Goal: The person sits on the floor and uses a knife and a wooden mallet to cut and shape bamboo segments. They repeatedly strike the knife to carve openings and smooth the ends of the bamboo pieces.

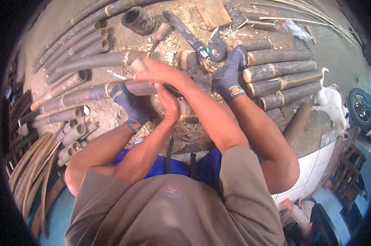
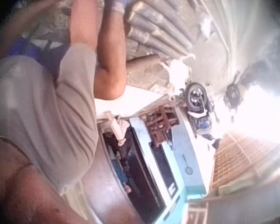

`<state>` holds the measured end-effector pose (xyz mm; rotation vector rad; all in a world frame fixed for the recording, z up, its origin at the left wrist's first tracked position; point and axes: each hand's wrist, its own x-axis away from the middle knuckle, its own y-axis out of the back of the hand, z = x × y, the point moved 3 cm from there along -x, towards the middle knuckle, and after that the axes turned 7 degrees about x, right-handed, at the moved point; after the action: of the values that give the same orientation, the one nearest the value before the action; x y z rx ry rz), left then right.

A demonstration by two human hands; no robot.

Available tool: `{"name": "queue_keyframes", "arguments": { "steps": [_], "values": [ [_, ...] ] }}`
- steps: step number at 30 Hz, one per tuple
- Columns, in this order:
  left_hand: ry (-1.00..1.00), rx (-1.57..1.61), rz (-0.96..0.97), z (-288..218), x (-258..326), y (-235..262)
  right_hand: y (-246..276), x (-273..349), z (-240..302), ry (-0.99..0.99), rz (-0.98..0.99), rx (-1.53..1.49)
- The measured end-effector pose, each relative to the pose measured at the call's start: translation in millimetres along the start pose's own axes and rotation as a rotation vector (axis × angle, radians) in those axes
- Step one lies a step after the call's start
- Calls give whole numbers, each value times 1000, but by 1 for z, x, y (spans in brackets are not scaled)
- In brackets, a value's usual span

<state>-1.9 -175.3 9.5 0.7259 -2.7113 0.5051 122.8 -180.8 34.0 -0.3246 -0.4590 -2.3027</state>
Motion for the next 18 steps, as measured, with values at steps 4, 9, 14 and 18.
{"name": "queue_keyframes", "arguments": {
  "steps": [4, 9, 14, 18],
  "values": [
    [187, -597, 507, -30, -41, -31, 92, 95, 1, -135, -708, 352],
    [-95, -1177, 1068, -118, -43, -106, 71, 213, 47, -199, -797, 1401],
    [-183, -812, 1054, -105, -47, -96, 1, 225, -20, -469, -539, 615],
    [-351, -1018, 997, -96, -85, -30, -92, 197, -58, -374, -808, -788]
  ]
}}
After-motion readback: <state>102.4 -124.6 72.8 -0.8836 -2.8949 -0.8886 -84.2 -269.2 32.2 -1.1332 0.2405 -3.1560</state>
